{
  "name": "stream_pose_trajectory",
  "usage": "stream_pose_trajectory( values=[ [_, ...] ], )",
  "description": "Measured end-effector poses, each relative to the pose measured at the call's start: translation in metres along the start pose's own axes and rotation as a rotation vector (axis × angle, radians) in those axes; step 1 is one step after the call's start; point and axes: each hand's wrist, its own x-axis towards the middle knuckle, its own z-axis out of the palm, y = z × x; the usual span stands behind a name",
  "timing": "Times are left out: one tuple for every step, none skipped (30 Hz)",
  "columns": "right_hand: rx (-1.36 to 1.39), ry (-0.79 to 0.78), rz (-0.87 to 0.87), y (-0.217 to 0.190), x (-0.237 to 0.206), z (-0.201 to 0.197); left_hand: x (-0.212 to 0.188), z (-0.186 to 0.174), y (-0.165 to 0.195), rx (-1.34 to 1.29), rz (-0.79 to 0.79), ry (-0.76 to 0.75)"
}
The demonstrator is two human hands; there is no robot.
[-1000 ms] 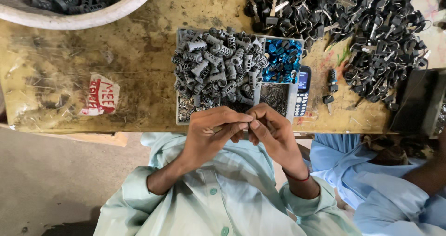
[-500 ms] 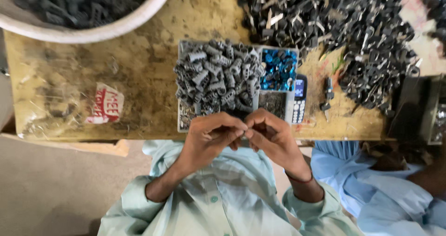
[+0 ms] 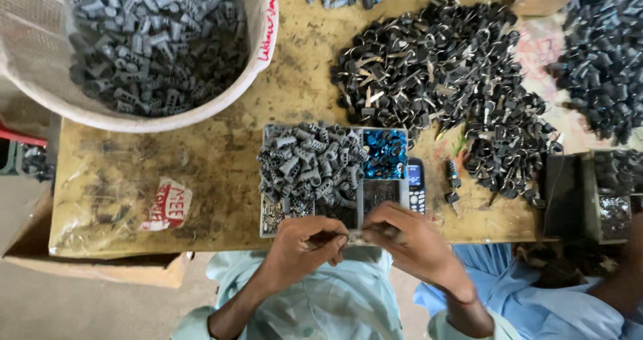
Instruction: The person sits at a workbench assembling small connector components. They pick grey plastic connector housings from a tray, insert metal springs or contacts into them by hand, press blue caps onto the housings, and place finished assemblies with the completed pile on the table.
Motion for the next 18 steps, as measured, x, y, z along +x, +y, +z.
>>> stream_pose_trajectory(
  values=[
    [-0.412,0.065,-0.163,0.000,-0.002,-0.009,0.002,0.000,-0.001,0.008,0.001,0.006],
    [-0.568,0.064,-0.129,0.003,-0.001,-0.012,0.004,0.001,-0.003,0.016,0.000,0.012],
    [-0.719,0.066,-0.090,0.006,0.000,-0.015,0.005,0.001,-0.004,0.025,0.001,0.019],
    [-0.867,0.071,-0.044,0.008,0.000,-0.017,0.007,0.002,-0.005,0.036,-0.001,0.020],
    [-0.856,0.078,-0.043,0.010,0.000,-0.017,0.009,0.002,-0.006,0.049,0.000,0.018],
    [-0.847,0.088,-0.042,0.012,0.000,-0.018,0.009,0.000,-0.006,0.070,0.005,0.003],
    [-0.843,0.092,-0.045,0.013,0.000,-0.018,0.009,-0.001,-0.006,0.084,0.015,-0.006],
    [-0.803,0.084,0.006,0.014,0.000,-0.018,0.009,0.001,-0.006,0.090,0.026,-0.005],
    [-0.757,0.074,0.058,0.014,0.001,-0.017,0.008,0.002,-0.007,0.083,0.024,0.014],
    [-0.707,0.067,0.111,0.013,0.002,-0.016,0.008,0.003,-0.006,0.081,0.020,0.031],
    [-0.726,0.075,0.128,0.012,0.003,-0.015,0.008,0.003,-0.006,0.082,0.017,0.049],
    [-0.743,0.083,0.148,0.011,0.004,-0.014,0.007,0.003,-0.006,0.084,0.015,0.042],
    [-0.763,0.089,0.168,0.010,0.005,-0.013,0.007,0.003,-0.005,0.083,0.015,0.036],
    [-0.759,0.090,0.149,0.009,0.006,-0.012,0.007,0.004,-0.005,0.079,0.016,0.035],
    [-0.755,0.091,0.130,0.008,0.006,-0.011,0.008,0.004,-0.005,0.084,0.016,0.033],
    [-0.750,0.091,0.111,0.008,0.007,-0.010,0.007,0.004,-0.004,0.088,0.015,0.031],
    [-0.760,0.075,0.148,0.008,0.007,-0.009,0.008,0.004,-0.004,0.093,0.015,0.031],
    [-0.768,0.059,0.186,0.009,0.007,-0.008,0.008,0.005,-0.003,0.096,0.015,0.027]
  ],
)
